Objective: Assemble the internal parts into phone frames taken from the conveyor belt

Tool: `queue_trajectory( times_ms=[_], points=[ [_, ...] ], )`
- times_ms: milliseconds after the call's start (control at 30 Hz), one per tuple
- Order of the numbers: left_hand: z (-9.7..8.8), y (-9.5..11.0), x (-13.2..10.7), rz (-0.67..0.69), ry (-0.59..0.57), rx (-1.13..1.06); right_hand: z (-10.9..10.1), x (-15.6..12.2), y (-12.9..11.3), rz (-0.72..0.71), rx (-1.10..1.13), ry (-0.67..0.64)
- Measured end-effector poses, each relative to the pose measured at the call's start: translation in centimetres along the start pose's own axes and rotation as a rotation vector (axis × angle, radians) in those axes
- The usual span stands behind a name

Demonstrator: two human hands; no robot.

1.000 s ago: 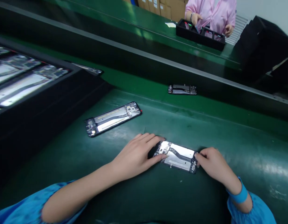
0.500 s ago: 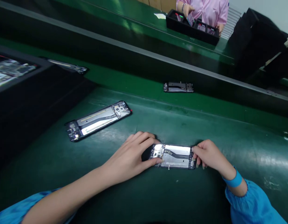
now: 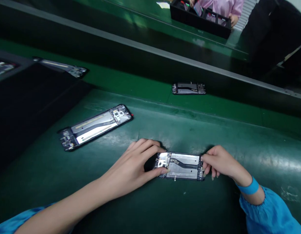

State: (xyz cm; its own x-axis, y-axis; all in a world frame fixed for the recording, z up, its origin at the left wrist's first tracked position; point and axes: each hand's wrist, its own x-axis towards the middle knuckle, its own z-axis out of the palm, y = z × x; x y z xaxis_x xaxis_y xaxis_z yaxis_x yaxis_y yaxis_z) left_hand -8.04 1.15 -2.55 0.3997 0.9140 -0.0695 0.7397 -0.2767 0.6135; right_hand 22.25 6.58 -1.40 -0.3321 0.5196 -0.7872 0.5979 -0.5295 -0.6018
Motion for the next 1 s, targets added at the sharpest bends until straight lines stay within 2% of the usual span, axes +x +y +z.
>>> queue_trajectory(
  times_ms=[133,267,433,1000],
  points=[
    [-0.6,0.2,0.6,-0.001,-0.027,-0.030,0.0,-0.1,-0.3,0.015,-0.032,-0.019],
    [-1.4,0.2,2.4,0.037,-0.095,-0.099,-0.1,-0.1,-0.1,0.055,-0.043,-0.019],
    [-1.7,-0.3,4.5,0.080,-0.146,-0.147,-0.3,0.2,0.5,0.037,-0.036,-0.033],
    [-2.2,-1.1,6.5,0.211,-0.241,-0.200,-0.1,0.3,0.3,0.050,-0.059,-0.022]
  ],
)
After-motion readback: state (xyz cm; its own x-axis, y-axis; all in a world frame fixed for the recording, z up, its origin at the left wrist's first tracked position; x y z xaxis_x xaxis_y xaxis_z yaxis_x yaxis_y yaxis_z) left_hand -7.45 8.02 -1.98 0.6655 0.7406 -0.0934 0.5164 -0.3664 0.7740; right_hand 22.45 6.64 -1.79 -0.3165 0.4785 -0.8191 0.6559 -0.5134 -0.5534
